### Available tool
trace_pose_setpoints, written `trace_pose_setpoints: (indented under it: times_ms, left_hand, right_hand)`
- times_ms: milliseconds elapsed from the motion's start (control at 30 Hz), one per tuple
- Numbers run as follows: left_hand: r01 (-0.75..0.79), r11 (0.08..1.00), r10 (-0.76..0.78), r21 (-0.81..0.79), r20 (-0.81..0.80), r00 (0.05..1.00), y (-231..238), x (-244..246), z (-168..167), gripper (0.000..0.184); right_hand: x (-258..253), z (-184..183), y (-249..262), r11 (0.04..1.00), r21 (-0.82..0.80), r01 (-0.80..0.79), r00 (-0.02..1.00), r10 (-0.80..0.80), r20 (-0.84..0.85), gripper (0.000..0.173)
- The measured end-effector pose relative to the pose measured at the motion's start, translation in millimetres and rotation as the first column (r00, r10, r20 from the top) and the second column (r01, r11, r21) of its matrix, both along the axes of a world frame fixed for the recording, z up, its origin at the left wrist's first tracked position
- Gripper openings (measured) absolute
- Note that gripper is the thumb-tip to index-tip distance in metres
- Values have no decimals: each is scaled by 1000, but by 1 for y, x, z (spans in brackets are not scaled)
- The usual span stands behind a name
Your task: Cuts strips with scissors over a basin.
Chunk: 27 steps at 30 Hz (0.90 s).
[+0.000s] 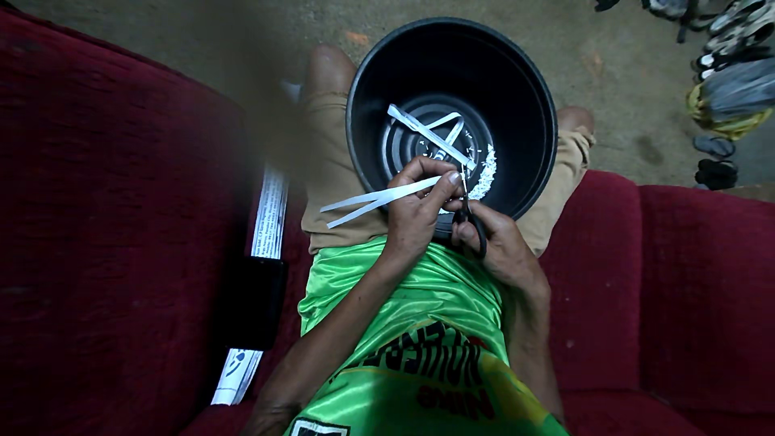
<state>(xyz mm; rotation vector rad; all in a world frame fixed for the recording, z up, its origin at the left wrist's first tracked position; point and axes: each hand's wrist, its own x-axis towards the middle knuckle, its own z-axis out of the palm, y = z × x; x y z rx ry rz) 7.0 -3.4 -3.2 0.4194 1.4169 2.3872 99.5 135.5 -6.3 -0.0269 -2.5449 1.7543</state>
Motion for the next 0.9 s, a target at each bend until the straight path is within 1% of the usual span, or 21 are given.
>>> trace_pose_setpoints:
  times_ms: [33,100,300,433,567,700,767,900]
  left_hand:
    - [-6,1000,6,18,-4,1000,1,-2,-2,6]
    - [-19,997,20,72,-7,1000,4,-7,-7,5]
    - [-3,997,1,77,24,1000,5,-6,-5,6]
    - [-10,996,8,85,22,1000,5,-6,-5,5]
    - [-13,996,12,88,14,1000,5,-5,-5,6]
    - [3,1000,-4,23,6,1000,0,2,1,7]
    - [-8,1000,8,24,1,1000,0,0,-1,7]
    - [-37,995,38,89,-11,999,5,-7,-8,6]
  right_hand:
    - [0,-1,0,1000,1,-10,1000,10,22,49]
    - [1,-2,1,1000,5,-23,999,23,23,53]
    - [-2,0,1,999,20,-34,999,34,-20,54]
    - [-2,0,0,1000,2,-14,1000,14,-15,50]
    - [-2,1,0,1000,14,-5,999,5,-52,44]
    - [-2,1,-2,999,-34,13,997,-15,-76,35]
    - [-2,2,-2,999,-46,14,998,-16,-57,38]
    - [0,0,0,1000,8,-17,1000,17,-23,51]
